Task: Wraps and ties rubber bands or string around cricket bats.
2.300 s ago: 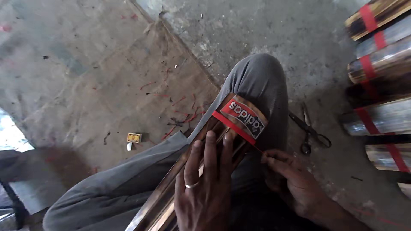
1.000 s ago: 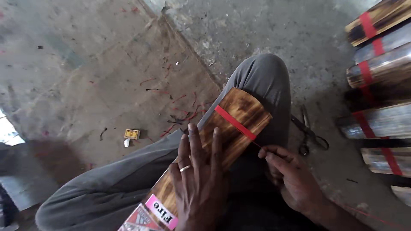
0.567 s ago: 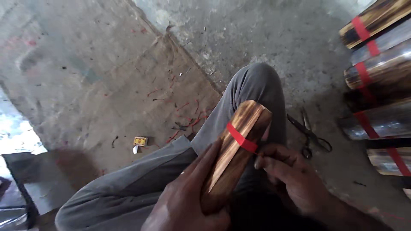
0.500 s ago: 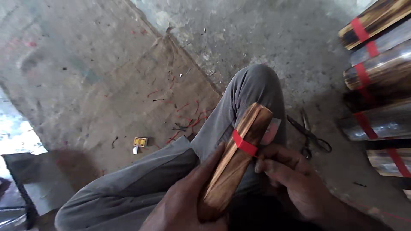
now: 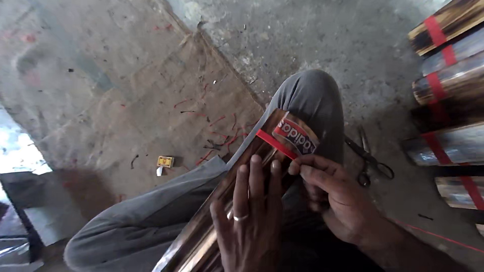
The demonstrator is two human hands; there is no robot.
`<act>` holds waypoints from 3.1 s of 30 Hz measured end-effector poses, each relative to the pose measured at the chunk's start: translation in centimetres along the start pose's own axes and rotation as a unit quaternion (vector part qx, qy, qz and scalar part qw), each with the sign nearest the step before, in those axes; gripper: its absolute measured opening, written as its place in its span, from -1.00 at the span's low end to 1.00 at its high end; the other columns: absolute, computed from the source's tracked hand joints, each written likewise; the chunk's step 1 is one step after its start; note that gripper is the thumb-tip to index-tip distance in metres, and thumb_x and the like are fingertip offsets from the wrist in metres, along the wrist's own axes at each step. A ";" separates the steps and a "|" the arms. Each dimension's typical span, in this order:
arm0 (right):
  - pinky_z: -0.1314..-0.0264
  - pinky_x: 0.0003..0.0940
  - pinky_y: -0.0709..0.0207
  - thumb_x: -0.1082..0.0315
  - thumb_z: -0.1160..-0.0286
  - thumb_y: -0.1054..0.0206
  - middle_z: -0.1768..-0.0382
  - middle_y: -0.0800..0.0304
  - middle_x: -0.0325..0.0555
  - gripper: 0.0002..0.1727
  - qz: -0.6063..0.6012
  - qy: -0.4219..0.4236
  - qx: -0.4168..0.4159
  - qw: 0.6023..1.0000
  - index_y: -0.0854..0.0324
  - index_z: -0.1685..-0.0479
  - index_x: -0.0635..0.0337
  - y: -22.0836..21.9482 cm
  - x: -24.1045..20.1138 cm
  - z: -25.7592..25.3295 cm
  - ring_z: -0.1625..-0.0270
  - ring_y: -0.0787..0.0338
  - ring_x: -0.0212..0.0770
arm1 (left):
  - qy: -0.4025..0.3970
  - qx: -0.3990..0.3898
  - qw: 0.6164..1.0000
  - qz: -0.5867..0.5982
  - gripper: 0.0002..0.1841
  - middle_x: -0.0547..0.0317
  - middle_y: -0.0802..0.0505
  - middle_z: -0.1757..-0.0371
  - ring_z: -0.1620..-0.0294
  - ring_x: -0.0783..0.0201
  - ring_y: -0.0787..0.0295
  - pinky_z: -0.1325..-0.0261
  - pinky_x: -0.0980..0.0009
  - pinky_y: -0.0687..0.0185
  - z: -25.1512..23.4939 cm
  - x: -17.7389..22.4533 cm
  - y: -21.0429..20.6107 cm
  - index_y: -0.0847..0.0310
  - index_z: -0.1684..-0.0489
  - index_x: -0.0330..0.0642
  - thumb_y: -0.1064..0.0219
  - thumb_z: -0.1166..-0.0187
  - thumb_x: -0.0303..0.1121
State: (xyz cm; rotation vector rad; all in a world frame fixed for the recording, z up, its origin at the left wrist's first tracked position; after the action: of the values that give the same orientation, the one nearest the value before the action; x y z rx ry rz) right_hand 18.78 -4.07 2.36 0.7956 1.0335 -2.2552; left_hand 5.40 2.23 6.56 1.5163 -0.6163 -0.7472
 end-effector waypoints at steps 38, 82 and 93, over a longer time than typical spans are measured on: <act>0.62 -0.56 -0.30 0.25 -0.78 -0.14 0.54 -0.48 -0.19 -0.73 0.072 0.080 -0.016 0.994 -0.75 -0.13 0.06 -1.0 -0.3 -0.8 0.63 -0.36 -0.41 | 0.014 0.016 0.981 0.194 -0.32 0.05 -0.40 -0.77 -0.70 -0.24 -0.31 -0.39 -0.42 -0.34 -2.5 -5.4 1.9 -0.31 -0.77 0.36 -0.30 -0.56 0.07; 0.49 -0.61 -0.43 0.21 -0.77 -0.19 0.41 -0.65 -0.30 -0.77 0.244 0.188 -0.046 0.950 -0.76 -0.06 -0.01 1.6 -2.8 1.1 0.51 -0.52 -0.47 | -0.102 -0.286 0.725 0.618 0.11 0.32 -0.38 -0.78 -0.57 0.27 -0.56 -0.50 0.19 -0.69 -3.8 -5.2 0.7 0.04 -0.91 0.34 -0.60 -0.24 -0.36; -0.57 -0.01 -0.50 0.01 -0.61 -0.38 -0.16 -0.77 -0.06 -0.59 0.479 0.581 -0.027 0.657 -0.71 -0.33 -0.06 1.1 -2.9 8.3 -0.40 -0.67 -0.02 | -0.135 -0.255 0.740 0.608 0.06 -0.01 -0.33 -0.81 -0.71 0.13 -0.40 -0.66 0.12 -0.50 -5.1 -4.7 3.8 0.13 -0.91 -0.23 -0.52 -0.32 -0.44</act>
State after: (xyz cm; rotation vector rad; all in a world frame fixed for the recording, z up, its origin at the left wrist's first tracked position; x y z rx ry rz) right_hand 19.08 -10.61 8.27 2.2035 0.7399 -0.6182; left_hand 6.46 8.74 10.85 0.2649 -1.2936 -0.0435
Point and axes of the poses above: each hand's wrist, its own z-axis away from the middle knuckle, its own y-axis out of the back of the hand, x = y × z, the point moved 7 cm from there along -z, towards the middle knuckle
